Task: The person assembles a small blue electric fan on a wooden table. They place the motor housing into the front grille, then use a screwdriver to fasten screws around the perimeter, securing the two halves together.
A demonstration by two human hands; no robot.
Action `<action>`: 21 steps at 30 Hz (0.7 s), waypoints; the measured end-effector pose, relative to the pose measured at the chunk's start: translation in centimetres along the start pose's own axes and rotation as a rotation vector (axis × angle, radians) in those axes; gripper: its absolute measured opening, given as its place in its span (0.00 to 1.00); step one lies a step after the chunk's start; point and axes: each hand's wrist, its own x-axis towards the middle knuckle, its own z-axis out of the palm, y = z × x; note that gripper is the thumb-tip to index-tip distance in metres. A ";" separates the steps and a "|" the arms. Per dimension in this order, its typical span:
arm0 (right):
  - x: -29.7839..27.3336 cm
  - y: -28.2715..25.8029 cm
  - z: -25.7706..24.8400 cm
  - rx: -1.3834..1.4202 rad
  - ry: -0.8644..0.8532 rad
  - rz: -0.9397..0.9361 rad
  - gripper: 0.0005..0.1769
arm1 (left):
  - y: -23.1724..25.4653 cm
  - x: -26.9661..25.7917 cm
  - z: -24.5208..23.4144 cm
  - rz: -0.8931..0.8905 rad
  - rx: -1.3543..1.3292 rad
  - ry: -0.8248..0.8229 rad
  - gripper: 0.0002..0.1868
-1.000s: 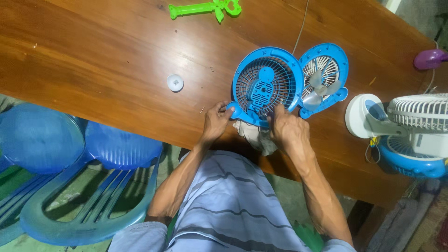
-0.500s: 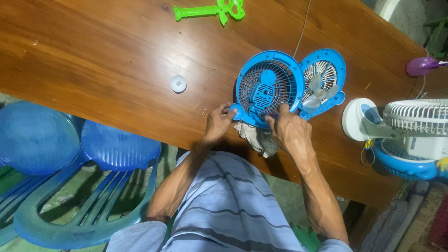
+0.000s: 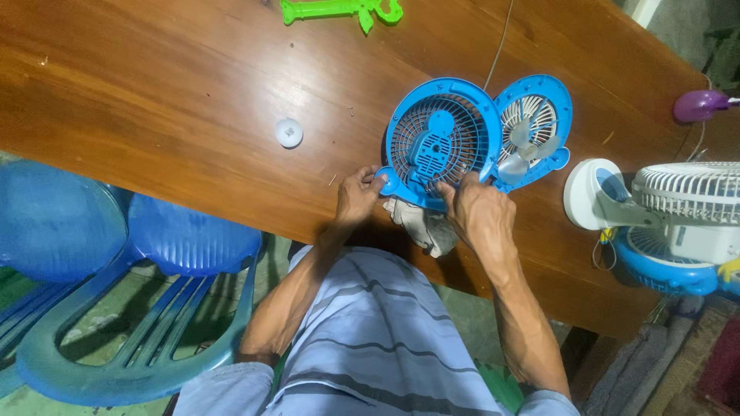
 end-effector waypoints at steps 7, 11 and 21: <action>-0.1 -0.3 -0.3 0.026 -0.011 -0.003 0.22 | 0.4 -0.2 0.2 -0.011 -0.039 -0.010 0.23; 0.0 -0.4 -0.4 0.045 0.010 -0.049 0.19 | 0.5 -0.4 0.2 -0.005 -0.064 -0.007 0.23; 0.3 0.3 0.9 0.079 0.131 -0.193 0.19 | 0.4 -0.6 0.1 0.013 0.020 0.012 0.23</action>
